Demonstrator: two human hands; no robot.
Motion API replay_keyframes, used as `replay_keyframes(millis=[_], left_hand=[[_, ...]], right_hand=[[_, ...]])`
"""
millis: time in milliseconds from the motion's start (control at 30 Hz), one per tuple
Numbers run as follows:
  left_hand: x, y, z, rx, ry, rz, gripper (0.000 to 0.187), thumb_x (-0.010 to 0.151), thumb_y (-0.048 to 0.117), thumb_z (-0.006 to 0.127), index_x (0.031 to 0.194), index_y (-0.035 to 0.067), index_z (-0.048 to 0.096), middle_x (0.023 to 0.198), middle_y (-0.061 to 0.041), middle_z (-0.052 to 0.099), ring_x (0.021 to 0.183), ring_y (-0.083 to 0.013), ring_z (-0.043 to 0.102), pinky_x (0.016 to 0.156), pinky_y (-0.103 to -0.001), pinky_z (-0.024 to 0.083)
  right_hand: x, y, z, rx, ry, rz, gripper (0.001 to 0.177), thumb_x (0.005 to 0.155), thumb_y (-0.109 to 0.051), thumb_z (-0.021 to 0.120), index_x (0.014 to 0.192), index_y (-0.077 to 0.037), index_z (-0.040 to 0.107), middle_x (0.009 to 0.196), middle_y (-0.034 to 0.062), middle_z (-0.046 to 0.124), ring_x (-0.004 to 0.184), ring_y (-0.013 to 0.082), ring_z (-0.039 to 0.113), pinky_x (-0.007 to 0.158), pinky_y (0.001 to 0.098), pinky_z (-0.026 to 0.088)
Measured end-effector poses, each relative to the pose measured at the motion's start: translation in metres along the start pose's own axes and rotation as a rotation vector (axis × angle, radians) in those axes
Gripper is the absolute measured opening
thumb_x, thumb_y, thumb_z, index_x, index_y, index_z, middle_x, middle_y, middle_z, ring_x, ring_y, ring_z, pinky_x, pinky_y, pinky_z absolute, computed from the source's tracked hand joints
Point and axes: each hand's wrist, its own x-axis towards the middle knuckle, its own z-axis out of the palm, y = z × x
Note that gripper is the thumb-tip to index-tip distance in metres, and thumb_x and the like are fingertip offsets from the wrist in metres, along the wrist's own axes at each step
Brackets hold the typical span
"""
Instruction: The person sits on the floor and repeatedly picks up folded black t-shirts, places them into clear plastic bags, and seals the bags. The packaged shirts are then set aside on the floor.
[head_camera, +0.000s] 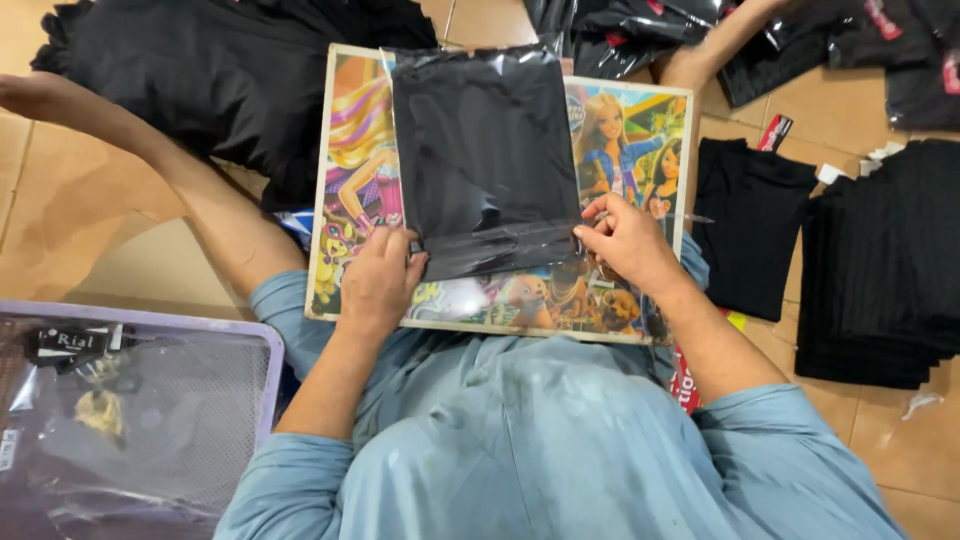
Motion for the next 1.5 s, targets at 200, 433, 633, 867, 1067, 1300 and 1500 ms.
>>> replay_keyframes(millis=[200,433,633,867,1067,1300,1500], left_hand=[[-0.009,-0.005,-0.011,-0.001,0.323,0.229,0.019,0.097,0.03,0.067,0.114,0.031,0.072,0.127,0.006,0.068,0.114,-0.0205,0.066,0.092,-0.033,0.05],[-0.028,0.015,-0.025,0.009,0.17,0.136,0.059,0.082,0.042,0.071,0.135,0.016,0.068,0.15,-0.012,0.058,0.143,-0.0328,0.048,0.118,-0.051,0.031],[-0.022,0.029,-0.011,-0.044,0.13,0.104,0.073,0.076,0.052,0.078,0.137,0.014,0.065,0.149,-0.009,0.059,0.145,-0.031,0.046,0.119,-0.055,0.028],[-0.046,0.05,0.041,-1.064,-0.206,-0.286,0.025,0.1,0.029,0.06,0.09,0.012,0.075,0.073,-0.009,0.071,0.071,-0.0163,0.064,0.069,-0.041,0.053],[-0.073,0.063,-0.028,-1.357,-0.425,-0.788,0.043,0.098,0.038,0.051,0.118,0.004,0.07,0.105,-0.01,0.074,0.09,-0.0198,0.073,0.077,-0.036,0.064],[-0.112,0.037,0.004,-1.275,-0.39,-0.706,0.031,0.1,0.03,0.055,0.111,0.005,0.068,0.112,-0.004,0.072,0.105,-0.0119,0.061,0.099,-0.03,0.047],[-0.095,0.051,-0.025,-1.407,-0.509,-0.819,0.034,0.102,0.032,0.048,0.115,0.004,0.06,0.101,-0.012,0.072,0.083,-0.0206,0.078,0.087,-0.034,0.061]], right_hand=[[0.012,0.009,-0.003,0.212,-0.089,0.028,0.03,0.094,-0.019,0.07,0.121,-0.008,0.062,0.072,0.0081,0.073,0.054,0.0139,0.069,0.05,0.0247,0.054],[0.018,0.022,0.007,0.527,-0.054,0.02,0.012,0.096,-0.014,0.065,0.102,-0.004,0.067,0.065,0.008,0.067,0.053,0.009,0.065,0.035,0.0122,0.044],[-0.01,-0.058,-0.005,0.669,-0.004,-0.181,0.003,0.094,-0.008,0.072,0.095,-0.006,0.07,0.06,0.0056,0.06,0.05,0.0095,0.058,0.039,0.0178,0.046],[-0.052,-0.189,-0.012,0.691,-0.252,-0.721,0.037,0.1,-0.027,0.058,0.124,-0.002,0.07,0.106,0.0143,0.076,0.106,0.0212,0.07,0.096,0.0382,0.056],[-0.022,-0.104,0.05,-0.402,0.145,-0.951,0.071,0.105,-0.05,0.054,0.162,-0.013,0.032,0.17,0.0118,0.026,0.16,0.0325,0.022,0.129,0.0526,0.018],[0.002,-0.068,0.059,-0.583,-0.034,-0.688,0.077,0.102,-0.06,0.04,0.164,-0.017,0.024,0.171,0.0145,0.02,0.157,0.0357,0.019,0.123,0.0592,0.014],[0.03,-0.035,0.036,-0.636,0.063,-0.595,0.08,0.103,-0.065,0.032,0.164,-0.013,0.025,0.171,0.013,0.021,0.157,0.0331,0.017,0.124,0.0579,0.011]])
